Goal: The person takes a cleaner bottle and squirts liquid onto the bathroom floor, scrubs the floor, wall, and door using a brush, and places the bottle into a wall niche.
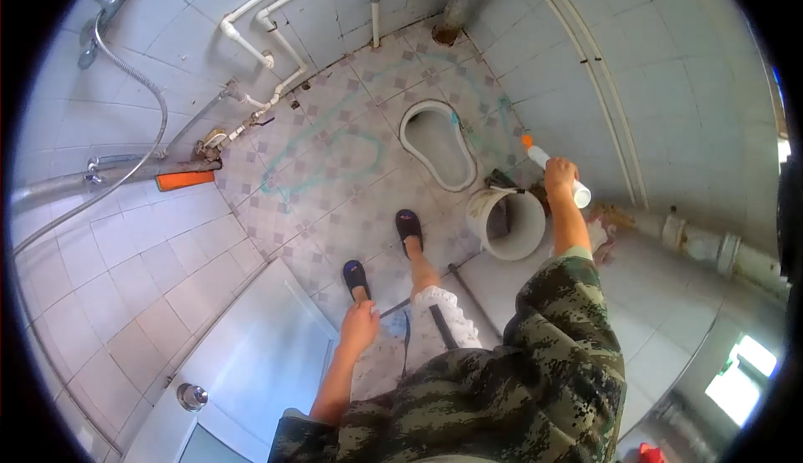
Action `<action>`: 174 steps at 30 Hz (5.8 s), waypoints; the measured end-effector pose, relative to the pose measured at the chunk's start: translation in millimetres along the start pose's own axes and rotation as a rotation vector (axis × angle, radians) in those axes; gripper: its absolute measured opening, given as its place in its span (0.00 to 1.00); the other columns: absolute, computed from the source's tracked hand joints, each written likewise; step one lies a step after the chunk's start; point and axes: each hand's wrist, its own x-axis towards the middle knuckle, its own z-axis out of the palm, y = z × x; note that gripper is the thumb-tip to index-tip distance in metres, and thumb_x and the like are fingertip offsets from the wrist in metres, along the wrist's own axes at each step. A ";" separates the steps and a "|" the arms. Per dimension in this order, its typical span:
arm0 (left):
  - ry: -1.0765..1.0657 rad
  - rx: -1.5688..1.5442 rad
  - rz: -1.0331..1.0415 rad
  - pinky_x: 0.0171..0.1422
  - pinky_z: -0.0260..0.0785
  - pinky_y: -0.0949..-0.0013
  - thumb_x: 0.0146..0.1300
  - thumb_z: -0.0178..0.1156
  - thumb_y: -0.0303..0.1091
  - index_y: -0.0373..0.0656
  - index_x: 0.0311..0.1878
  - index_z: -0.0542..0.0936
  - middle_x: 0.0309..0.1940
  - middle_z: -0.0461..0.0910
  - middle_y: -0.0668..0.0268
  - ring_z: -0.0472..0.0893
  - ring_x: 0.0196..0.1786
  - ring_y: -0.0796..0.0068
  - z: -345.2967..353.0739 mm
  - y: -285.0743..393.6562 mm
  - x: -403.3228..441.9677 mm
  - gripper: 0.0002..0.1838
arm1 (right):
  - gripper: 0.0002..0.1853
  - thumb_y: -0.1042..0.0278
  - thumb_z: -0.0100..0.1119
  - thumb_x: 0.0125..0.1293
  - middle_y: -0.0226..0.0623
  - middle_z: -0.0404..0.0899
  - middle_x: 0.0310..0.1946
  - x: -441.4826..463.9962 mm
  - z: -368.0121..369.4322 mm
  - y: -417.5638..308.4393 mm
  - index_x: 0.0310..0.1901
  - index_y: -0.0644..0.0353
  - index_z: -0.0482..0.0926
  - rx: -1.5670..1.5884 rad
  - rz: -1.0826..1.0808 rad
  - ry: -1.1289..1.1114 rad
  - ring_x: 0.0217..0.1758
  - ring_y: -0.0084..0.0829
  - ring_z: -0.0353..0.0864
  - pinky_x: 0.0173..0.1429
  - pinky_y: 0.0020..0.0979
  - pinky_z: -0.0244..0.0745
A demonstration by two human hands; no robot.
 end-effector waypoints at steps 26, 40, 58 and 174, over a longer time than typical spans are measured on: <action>-0.113 0.149 0.062 0.52 0.70 0.59 0.59 0.56 0.34 0.37 0.45 0.77 0.42 0.79 0.53 0.78 0.47 0.54 39.9 -178.2 -162.5 0.13 | 0.07 0.67 0.59 0.55 0.36 0.83 0.27 -200.9 13.2 -85.2 0.33 0.57 0.83 -0.113 0.113 0.200 0.30 0.38 0.85 0.26 0.43 0.80; -0.095 0.095 -0.005 0.54 0.68 0.56 0.60 0.56 0.34 0.38 0.46 0.77 0.43 0.78 0.51 0.76 0.48 0.50 80.7 -182.9 -194.7 0.14 | 0.08 0.67 0.59 0.56 0.41 0.83 0.34 -197.7 18.8 -63.9 0.35 0.57 0.82 0.008 0.078 0.182 0.35 0.39 0.85 0.28 0.48 0.80; -0.033 0.088 -0.034 0.51 0.70 0.60 0.60 0.55 0.34 0.37 0.47 0.77 0.40 0.80 0.53 0.78 0.45 0.55 99.0 -191.8 -208.2 0.14 | 0.09 0.68 0.60 0.53 0.36 0.83 0.33 -217.2 80.0 -122.0 0.36 0.57 0.85 -0.135 -0.073 0.080 0.33 0.42 0.85 0.28 0.49 0.80; 0.021 -0.122 -0.265 0.48 0.70 0.50 0.66 0.48 0.42 0.41 0.50 0.74 0.39 0.80 0.46 0.78 0.43 0.44 10.5 -33.2 -2.3 0.17 | 0.19 0.61 0.64 0.49 0.42 0.82 0.42 93.9 -246.7 -179.4 0.44 0.57 0.81 1.099 0.114 0.097 0.48 0.43 0.81 0.50 0.39 0.76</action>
